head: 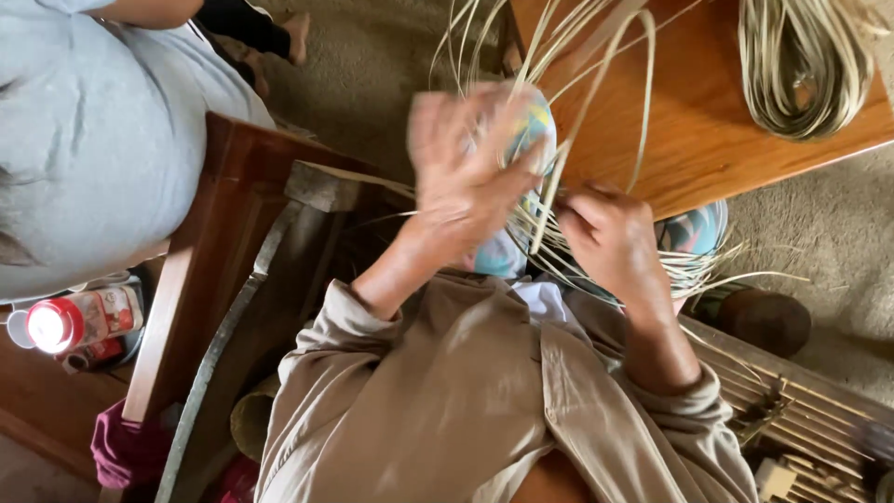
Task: Weaving natural fibers around a mold to create a handcrafted item
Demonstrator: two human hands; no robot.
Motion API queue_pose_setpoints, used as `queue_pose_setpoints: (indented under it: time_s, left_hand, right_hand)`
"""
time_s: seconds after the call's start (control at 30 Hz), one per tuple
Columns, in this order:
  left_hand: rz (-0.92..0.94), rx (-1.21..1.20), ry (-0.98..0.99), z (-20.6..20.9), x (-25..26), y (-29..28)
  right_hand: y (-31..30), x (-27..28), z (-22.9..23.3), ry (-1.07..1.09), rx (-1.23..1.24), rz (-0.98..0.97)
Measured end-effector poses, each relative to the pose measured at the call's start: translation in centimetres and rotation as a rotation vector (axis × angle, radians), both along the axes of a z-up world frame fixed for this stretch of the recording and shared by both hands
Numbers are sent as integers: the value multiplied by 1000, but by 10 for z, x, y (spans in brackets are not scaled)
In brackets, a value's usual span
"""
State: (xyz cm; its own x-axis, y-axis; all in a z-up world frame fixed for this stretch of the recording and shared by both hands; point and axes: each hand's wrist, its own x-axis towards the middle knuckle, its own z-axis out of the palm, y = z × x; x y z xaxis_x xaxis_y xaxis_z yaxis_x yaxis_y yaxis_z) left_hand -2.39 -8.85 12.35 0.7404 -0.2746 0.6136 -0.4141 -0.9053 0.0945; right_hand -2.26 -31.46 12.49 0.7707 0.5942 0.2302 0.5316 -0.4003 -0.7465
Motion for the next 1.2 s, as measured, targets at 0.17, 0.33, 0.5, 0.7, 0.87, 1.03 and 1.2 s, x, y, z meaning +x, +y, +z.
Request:
queue_pose_setpoints:
  time_s: [0.17,0.33,0.5,0.7,0.87,1.03,1.2]
  left_hand:
    - [578,-65,-228,25,-34,48]
    - [-206,-808,374,-17,-21,-7]
    - [-244,-597,450,-52,-16,-3]
    - [-248,87,141,-27,-22,29]
    - [157,69,103,57,-50,75]
    - [60,13,121,4,-44,61]
    - [67,-539,538,-67,-45,37]
  right_hand:
    - [11,9,7,-168,-140,-77]
    - [22,7,-9,-26,-37,-80]
    - [18,6,-35,46,83,-139]
    - [-16,17,-29,-173,-111,-280]
    - [-165,67,-69,-406,-221,-522]
    - [-105,53,-45,-506,-288,-544]
    - [9,-13,-62,-157,85,-225]
